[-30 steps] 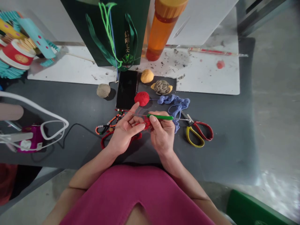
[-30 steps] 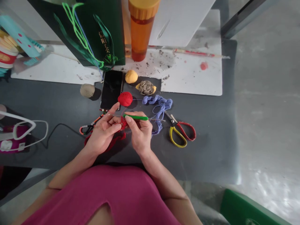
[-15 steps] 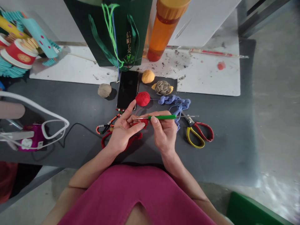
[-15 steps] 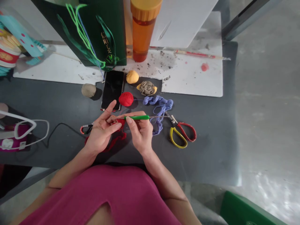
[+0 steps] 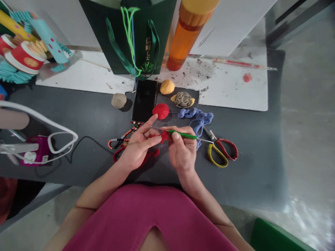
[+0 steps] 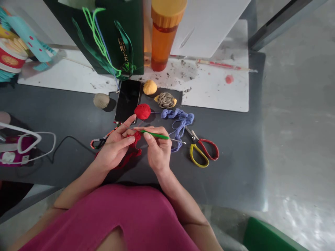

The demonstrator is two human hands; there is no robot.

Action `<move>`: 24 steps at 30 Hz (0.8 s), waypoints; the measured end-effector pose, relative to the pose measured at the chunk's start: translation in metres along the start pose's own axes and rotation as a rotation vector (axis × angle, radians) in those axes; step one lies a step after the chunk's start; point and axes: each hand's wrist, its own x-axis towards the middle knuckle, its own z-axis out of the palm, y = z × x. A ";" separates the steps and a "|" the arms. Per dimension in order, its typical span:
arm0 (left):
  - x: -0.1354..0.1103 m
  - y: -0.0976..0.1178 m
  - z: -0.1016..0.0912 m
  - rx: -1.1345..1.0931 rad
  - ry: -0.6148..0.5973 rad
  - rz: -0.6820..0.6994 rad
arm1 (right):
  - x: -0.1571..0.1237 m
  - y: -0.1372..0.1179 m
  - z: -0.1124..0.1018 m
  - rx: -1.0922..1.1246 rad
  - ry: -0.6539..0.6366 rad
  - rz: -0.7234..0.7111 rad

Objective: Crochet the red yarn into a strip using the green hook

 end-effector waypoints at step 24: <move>-0.002 0.011 -0.006 0.141 -0.072 0.037 | 0.007 -0.008 -0.006 -0.108 -0.100 0.066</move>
